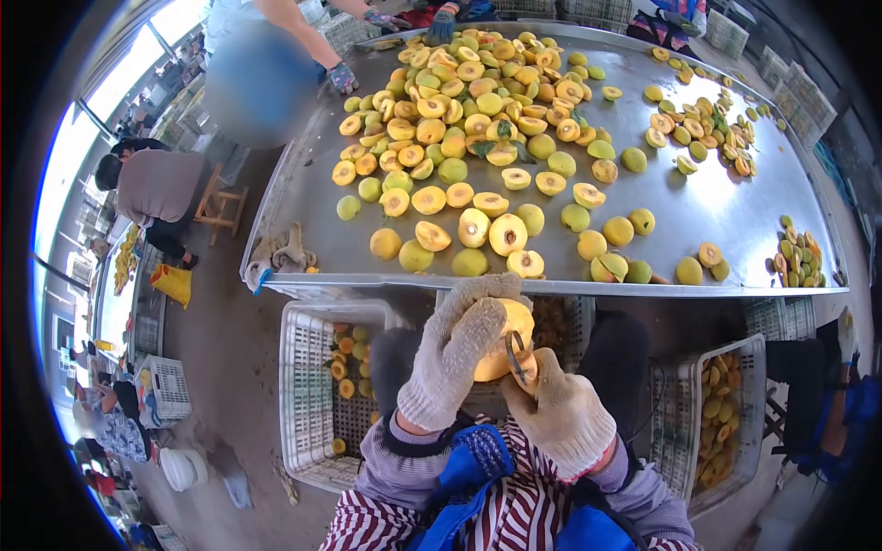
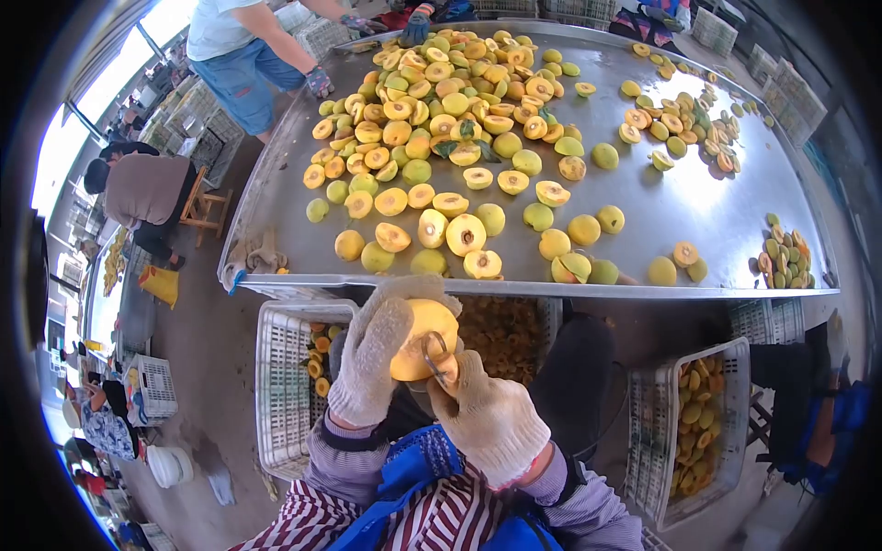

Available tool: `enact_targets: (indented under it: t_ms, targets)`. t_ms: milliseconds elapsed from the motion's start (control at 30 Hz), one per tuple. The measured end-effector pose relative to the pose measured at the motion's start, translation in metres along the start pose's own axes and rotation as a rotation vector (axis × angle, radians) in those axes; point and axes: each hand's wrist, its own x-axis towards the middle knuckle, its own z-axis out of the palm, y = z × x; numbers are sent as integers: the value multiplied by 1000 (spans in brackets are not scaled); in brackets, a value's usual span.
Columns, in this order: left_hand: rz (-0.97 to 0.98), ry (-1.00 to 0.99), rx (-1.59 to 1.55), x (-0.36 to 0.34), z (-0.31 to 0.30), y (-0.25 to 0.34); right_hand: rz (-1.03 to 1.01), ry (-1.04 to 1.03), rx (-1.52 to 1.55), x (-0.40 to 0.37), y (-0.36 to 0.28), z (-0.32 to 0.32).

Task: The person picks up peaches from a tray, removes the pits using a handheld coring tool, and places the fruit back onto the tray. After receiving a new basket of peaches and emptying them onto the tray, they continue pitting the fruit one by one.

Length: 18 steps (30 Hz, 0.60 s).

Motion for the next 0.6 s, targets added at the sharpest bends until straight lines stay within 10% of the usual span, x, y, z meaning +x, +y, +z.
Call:
enact_targets:
  t_ms: [600]
  targets:
    - [86, 74, -381, -20, 12, -38, 1, 82, -94, -7, -9, -2]
